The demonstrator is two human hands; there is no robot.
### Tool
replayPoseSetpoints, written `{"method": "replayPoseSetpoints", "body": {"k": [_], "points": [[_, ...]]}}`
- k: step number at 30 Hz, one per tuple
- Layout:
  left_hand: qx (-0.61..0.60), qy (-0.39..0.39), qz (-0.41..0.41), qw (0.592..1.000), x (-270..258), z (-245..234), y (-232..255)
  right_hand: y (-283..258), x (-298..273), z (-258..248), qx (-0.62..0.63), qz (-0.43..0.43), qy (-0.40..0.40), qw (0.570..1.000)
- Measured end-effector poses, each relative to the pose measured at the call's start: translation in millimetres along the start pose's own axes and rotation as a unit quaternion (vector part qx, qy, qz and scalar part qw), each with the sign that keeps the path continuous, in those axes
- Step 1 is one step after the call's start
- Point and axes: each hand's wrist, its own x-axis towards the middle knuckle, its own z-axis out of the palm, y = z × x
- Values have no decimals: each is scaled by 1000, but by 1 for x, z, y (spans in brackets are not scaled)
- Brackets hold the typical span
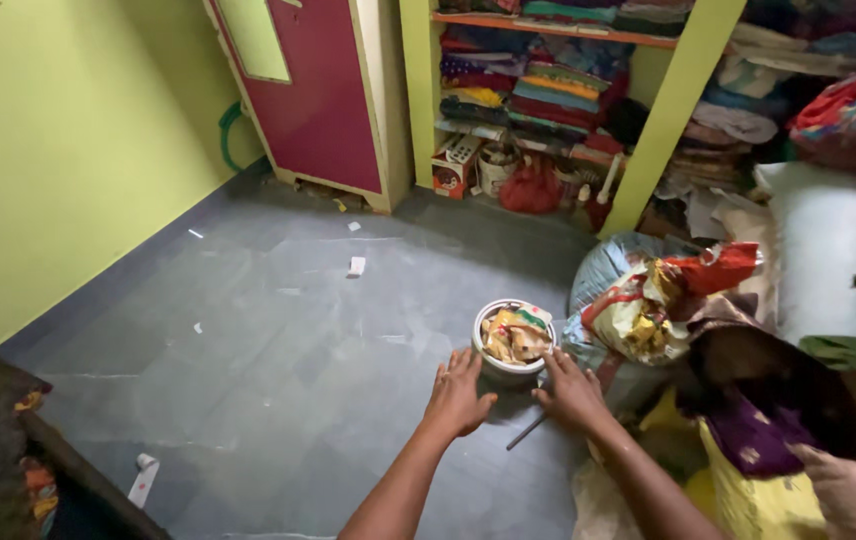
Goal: The person takes folded clothes from shelves one by one by hand and places them onto a bed.
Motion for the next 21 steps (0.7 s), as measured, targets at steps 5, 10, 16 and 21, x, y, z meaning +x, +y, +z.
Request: {"method": "replayPoseSetpoints", "body": {"k": [5, 10, 16, 21], "points": [[-22, 15, 14, 1000, 57, -15, -22, 5, 69, 3, 0, -25, 48, 999], [5, -1, 17, 1000, 133, -53, -64, -30, 154, -13, -10, -19, 38, 999], [27, 30, 5, 999, 209, -101, -124, -74, 241, -33, -12, -35, 31, 999], [15, -11, -5, 1000, 248, -109, -139, -81, 284, -38, -5, -29, 16, 999]]}}
